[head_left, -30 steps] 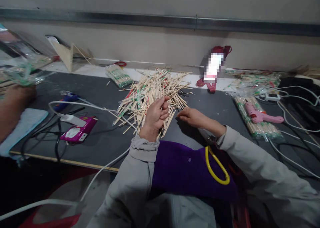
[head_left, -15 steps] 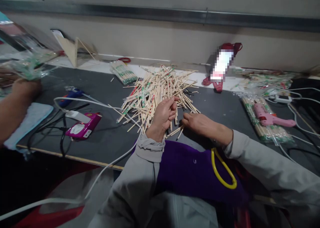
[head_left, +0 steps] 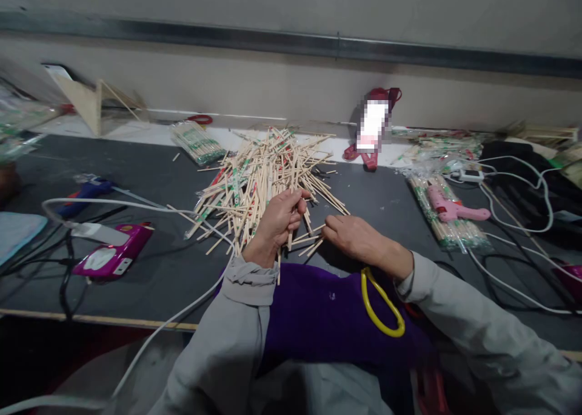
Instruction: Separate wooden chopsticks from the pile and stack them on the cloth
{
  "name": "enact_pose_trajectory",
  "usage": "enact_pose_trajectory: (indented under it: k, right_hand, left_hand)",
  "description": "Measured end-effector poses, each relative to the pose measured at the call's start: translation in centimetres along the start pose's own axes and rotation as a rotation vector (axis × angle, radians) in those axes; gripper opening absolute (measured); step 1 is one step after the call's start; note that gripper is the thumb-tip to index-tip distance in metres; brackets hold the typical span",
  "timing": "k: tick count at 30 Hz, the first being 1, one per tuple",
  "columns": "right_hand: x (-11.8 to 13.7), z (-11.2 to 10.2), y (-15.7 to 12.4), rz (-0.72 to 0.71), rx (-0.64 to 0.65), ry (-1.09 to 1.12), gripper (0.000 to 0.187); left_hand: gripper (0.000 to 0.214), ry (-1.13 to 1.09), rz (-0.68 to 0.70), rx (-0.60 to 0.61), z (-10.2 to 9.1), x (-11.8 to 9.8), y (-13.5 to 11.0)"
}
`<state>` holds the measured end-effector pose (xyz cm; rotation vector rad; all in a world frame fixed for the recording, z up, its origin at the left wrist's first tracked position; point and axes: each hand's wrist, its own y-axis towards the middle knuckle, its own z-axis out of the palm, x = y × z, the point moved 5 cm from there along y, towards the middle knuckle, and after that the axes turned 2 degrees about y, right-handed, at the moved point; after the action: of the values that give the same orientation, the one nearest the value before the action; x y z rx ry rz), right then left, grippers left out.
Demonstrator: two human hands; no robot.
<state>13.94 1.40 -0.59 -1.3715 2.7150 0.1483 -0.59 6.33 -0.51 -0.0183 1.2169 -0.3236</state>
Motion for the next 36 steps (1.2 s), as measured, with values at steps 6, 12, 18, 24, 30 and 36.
enact_pose_trajectory:
  k: [6,12,18,24,30,36]
  right_hand:
    - [-3.6,-1.9,-2.0,0.383,-0.098,0.056,0.020]
    - [-4.2,-3.4,0.2,0.439,-0.331,0.760,0.024]
    - [-2.1,-0.1,2.5,0.525,-0.100,1.478,0.029]
    - [-3.0,0.8,0.5,0.571,-0.184,1.368,0.035]
    - [-3.8,1.3,-0.5,0.623,-0.174,1.121,0.038]
    - [-3.2,0.3,-0.5,0.617,-0.306,0.835,0.031]
  left_hand:
    - [0.014,-0.088,0.070,-0.080,-0.5,-0.4,0.1]
    - [0.025,-0.052,0.004,0.064,1.7,1.0,-0.5]
    - [0.031,-0.053,0.028,0.062,1.9,1.5,-0.3]
    - [0.037,0.036,0.045,0.050,1.7,2.0,0.1]
    - [0.036,0.052,0.100,-0.017,1.5,1.8,0.0]
    - [0.033,0.028,0.095,0.047,2.7,2.4,-0.3]
